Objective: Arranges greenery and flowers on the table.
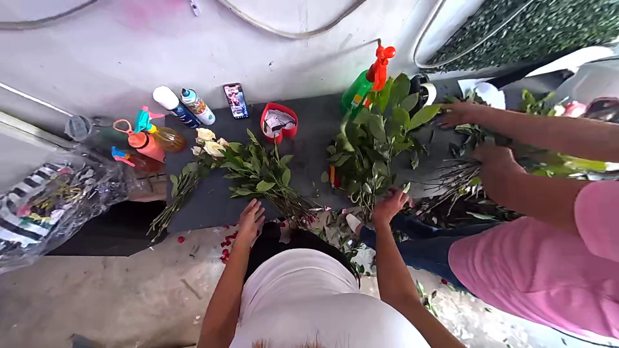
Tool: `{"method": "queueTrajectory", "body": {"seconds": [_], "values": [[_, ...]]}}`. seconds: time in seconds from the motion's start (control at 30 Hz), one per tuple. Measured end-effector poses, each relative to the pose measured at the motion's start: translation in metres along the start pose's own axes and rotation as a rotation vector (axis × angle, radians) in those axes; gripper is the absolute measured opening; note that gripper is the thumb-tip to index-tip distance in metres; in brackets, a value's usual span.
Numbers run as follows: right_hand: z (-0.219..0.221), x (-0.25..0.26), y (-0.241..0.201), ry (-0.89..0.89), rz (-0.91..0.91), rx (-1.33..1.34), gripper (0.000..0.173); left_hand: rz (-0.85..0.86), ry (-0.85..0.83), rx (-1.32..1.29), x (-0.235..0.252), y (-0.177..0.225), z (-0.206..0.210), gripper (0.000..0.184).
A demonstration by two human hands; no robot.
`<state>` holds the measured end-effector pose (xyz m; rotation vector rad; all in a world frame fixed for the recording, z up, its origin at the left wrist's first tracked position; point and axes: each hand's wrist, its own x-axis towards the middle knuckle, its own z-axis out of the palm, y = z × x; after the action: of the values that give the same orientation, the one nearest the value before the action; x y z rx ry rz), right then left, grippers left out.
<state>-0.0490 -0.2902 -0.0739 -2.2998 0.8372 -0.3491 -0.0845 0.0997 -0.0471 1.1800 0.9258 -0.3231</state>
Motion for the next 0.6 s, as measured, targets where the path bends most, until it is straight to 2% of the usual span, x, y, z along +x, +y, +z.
{"method": "queueTrajectory", "body": {"seconds": [0.13,0.23,0.37,0.47,0.6], "values": [[0.005,-0.013,-0.016,0.054,-0.05,0.025,0.037,0.122,-0.119,0.098,-0.006,0.014,0.021,0.047],[0.007,-0.029,-0.03,0.063,-0.156,0.057,0.036,0.284,-0.348,0.19,-0.007,0.025,0.04,0.05],[0.004,-0.06,-0.046,0.0,-0.306,0.119,0.036,0.439,-0.586,0.282,-0.018,0.056,0.072,0.06],[0.005,-0.08,-0.045,-0.062,-0.395,0.139,0.036,0.52,-0.676,0.222,-0.017,0.073,0.091,0.066],[0.007,-0.103,-0.04,-0.123,-0.451,0.151,0.036,0.567,-0.794,0.207,-0.022,0.086,0.094,0.065]]}}
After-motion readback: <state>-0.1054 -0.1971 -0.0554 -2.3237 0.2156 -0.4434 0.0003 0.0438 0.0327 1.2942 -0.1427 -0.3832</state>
